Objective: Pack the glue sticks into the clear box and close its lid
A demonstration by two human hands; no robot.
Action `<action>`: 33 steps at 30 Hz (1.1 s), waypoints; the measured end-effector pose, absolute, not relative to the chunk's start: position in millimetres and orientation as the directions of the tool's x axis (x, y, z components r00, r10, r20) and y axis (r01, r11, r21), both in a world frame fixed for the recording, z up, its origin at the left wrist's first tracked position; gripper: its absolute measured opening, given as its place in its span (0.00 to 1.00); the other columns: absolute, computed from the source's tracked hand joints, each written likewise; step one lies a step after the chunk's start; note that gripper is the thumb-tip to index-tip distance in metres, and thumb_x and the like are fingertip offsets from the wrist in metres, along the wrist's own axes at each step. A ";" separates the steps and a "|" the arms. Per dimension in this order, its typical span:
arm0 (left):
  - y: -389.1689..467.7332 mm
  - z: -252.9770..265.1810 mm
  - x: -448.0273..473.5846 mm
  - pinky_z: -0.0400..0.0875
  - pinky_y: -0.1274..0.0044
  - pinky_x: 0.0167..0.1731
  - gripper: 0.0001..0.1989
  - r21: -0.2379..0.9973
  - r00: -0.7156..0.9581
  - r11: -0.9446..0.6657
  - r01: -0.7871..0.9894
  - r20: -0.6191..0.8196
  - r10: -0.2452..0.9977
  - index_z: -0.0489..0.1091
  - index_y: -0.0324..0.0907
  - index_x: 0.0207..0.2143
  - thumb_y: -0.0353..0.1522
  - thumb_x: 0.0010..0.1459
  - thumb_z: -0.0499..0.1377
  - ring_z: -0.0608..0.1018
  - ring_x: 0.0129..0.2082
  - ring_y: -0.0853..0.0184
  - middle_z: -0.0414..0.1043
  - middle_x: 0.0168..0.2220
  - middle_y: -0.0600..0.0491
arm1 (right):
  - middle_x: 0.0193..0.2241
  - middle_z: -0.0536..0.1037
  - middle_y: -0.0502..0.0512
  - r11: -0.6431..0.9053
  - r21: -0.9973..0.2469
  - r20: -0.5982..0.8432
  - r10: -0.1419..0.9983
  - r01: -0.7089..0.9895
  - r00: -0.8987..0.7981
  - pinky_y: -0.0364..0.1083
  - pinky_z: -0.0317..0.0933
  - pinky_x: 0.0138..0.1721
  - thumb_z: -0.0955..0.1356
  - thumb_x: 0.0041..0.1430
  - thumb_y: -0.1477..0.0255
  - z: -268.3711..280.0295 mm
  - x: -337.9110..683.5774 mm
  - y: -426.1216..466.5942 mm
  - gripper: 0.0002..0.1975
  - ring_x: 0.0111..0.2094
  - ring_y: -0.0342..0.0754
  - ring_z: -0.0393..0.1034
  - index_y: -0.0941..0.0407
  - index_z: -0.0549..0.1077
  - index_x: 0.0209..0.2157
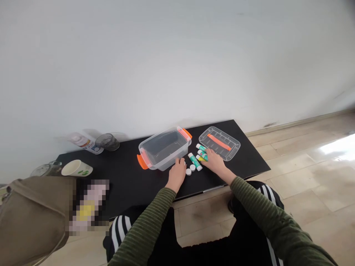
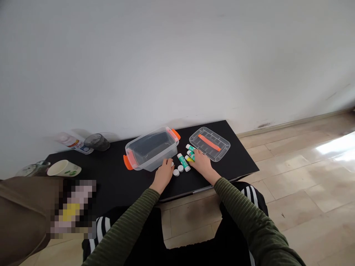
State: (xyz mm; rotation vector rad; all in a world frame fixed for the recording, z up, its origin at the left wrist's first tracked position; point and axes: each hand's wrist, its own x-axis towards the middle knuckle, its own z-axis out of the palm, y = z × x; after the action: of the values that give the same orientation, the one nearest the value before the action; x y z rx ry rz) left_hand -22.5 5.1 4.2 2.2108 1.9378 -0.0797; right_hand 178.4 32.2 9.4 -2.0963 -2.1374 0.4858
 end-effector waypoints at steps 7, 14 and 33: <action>7.9 1.0 -23.1 0.69 0.74 0.32 0.20 0.205 0.146 -0.113 0.972 -0.153 0.977 0.55 0.40 0.60 0.36 0.68 0.47 0.79 0.41 0.60 0.62 0.55 0.41 | 0.48 0.74 0.61 0.101 -0.235 -0.071 0.990 0.967 -0.121 0.48 0.62 0.41 0.63 0.66 0.65 0.8 186.5 32.5 0.15 0.47 0.55 0.70 0.55 0.68 0.51; 3.9 20.7 -26.1 0.67 0.74 0.34 0.19 0.245 0.133 -0.092 0.965 -0.156 0.979 0.59 0.42 0.59 0.34 0.69 0.42 0.78 0.41 0.62 0.64 0.55 0.43 | 0.45 0.75 0.61 0.267 -0.268 0.091 0.964 0.926 -0.252 0.51 0.62 0.47 0.64 0.63 0.70 0.3 193.9 28.5 0.12 0.49 0.56 0.66 0.56 0.72 0.47; -9.7 10.7 -28.1 0.67 0.72 0.38 0.10 0.197 0.183 -0.118 0.973 -0.356 0.916 0.66 0.44 0.42 0.39 0.61 0.55 0.79 0.43 0.56 0.76 0.42 0.45 | 0.42 0.75 0.58 0.432 -0.360 0.128 0.901 0.827 -0.415 0.49 0.64 0.48 0.65 0.62 0.71 2.4 190.0 4.3 0.09 0.48 0.53 0.67 0.55 0.72 0.44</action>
State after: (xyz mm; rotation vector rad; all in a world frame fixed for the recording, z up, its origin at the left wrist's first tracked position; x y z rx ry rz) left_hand -28.1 -9.7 10.7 2.0860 1.7794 -0.2045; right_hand 190.0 4.3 2.4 -1.4887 -2.3881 0.3485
